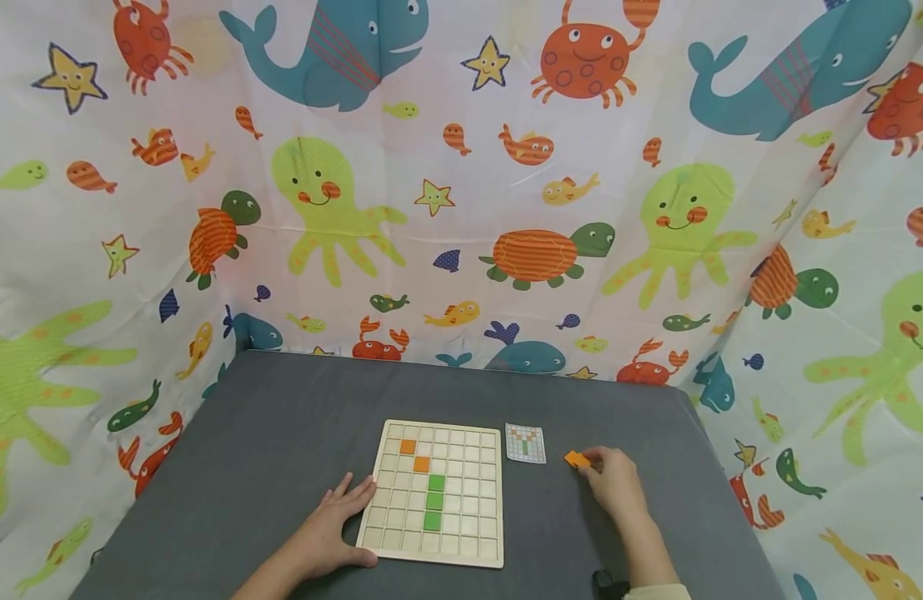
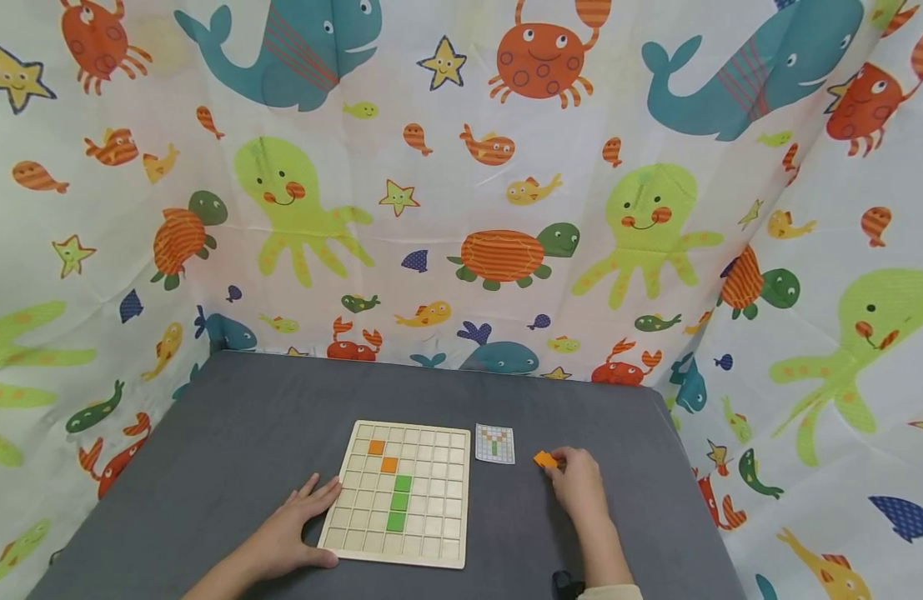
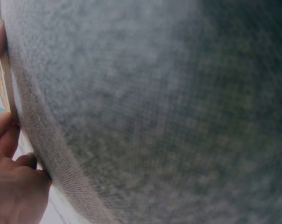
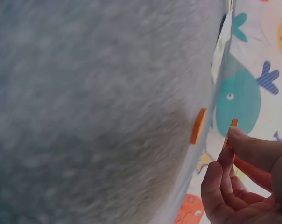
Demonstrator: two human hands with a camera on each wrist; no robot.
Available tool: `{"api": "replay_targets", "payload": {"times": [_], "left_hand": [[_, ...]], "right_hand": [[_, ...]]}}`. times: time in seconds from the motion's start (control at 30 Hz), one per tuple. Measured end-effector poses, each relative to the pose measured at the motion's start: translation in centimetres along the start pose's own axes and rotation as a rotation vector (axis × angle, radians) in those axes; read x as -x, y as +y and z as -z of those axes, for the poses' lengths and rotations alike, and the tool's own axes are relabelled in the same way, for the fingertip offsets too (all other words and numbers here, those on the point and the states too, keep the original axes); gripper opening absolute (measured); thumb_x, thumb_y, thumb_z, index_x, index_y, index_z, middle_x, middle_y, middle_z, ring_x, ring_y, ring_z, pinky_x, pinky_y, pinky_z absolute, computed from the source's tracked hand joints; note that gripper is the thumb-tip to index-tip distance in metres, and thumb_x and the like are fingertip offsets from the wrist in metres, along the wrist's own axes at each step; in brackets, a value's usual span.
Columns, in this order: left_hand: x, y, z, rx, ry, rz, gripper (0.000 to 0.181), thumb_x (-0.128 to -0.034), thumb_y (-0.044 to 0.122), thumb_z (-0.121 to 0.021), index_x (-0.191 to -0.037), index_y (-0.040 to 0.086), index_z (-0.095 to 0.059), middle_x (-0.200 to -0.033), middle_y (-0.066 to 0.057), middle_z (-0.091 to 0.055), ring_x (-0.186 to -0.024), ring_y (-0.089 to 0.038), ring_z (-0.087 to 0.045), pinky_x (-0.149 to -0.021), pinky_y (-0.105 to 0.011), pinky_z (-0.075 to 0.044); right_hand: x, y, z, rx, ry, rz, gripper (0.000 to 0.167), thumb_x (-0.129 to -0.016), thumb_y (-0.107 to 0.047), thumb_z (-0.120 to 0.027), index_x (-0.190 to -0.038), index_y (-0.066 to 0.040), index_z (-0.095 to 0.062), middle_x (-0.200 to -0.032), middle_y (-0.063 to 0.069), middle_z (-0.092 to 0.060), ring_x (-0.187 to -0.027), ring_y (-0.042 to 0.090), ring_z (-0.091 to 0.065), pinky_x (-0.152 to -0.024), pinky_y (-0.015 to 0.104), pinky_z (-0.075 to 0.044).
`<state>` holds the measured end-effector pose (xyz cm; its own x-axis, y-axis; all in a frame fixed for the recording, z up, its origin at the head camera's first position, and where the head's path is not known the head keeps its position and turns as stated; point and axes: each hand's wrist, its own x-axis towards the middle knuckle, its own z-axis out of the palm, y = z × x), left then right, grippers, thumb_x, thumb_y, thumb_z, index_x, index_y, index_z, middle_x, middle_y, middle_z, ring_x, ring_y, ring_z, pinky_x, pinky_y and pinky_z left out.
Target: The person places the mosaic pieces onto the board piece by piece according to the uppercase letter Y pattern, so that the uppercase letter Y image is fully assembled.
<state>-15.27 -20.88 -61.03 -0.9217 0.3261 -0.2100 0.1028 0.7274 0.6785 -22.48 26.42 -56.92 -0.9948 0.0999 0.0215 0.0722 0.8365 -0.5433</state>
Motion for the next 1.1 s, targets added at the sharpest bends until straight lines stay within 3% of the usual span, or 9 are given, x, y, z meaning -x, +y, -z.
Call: {"api": "replay_targets", "payload": {"times": [0.33, 0.6, 1.1], "left_hand": [[0.0, 0.2, 0.0, -0.005, -0.009, 0.019, 0.117, -0.0598, 0.054, -0.091, -0.155, 0.01, -0.041, -0.165, -0.005, -0.032, -0.155, -0.043, -0.009, -0.119, -0.07, -0.009], [0.1, 0.3, -0.1, -0.002, -0.016, 0.027, 0.116, -0.0598, 0.051, -0.092, -0.155, 0.01, -0.041, -0.165, -0.006, -0.033, -0.155, -0.044, -0.009, -0.119, -0.071, -0.009], [-0.2, 0.1, -0.2, -0.021, -0.014, 0.04, 0.117, -0.0591, 0.056, -0.091, -0.155, 0.012, -0.041, -0.165, -0.003, -0.032, -0.156, -0.042, -0.009, -0.12, -0.069, -0.009]], "right_hand": [[-0.3, -3.0, -1.0, -0.027, 0.022, 0.036, 0.023, -0.087, -0.01, -0.079, -0.108, -0.003, -0.076, -0.103, 0.013, -0.068, -0.086, 0.024, -0.063, -0.073, 0.042, -0.056], [-0.2, -4.5, -2.1, -0.03, -0.023, 0.108, 0.024, -0.085, -0.013, -0.081, -0.108, -0.007, -0.077, -0.103, 0.009, -0.068, -0.076, 0.016, -0.055, -0.062, 0.029, -0.045], [-0.1, -7.9, -3.3, -0.032, -0.082, 0.22, 0.023, -0.084, -0.011, -0.082, -0.107, -0.01, -0.077, -0.101, 0.006, -0.067, -0.073, 0.013, -0.052, -0.062, 0.028, -0.044]]}}
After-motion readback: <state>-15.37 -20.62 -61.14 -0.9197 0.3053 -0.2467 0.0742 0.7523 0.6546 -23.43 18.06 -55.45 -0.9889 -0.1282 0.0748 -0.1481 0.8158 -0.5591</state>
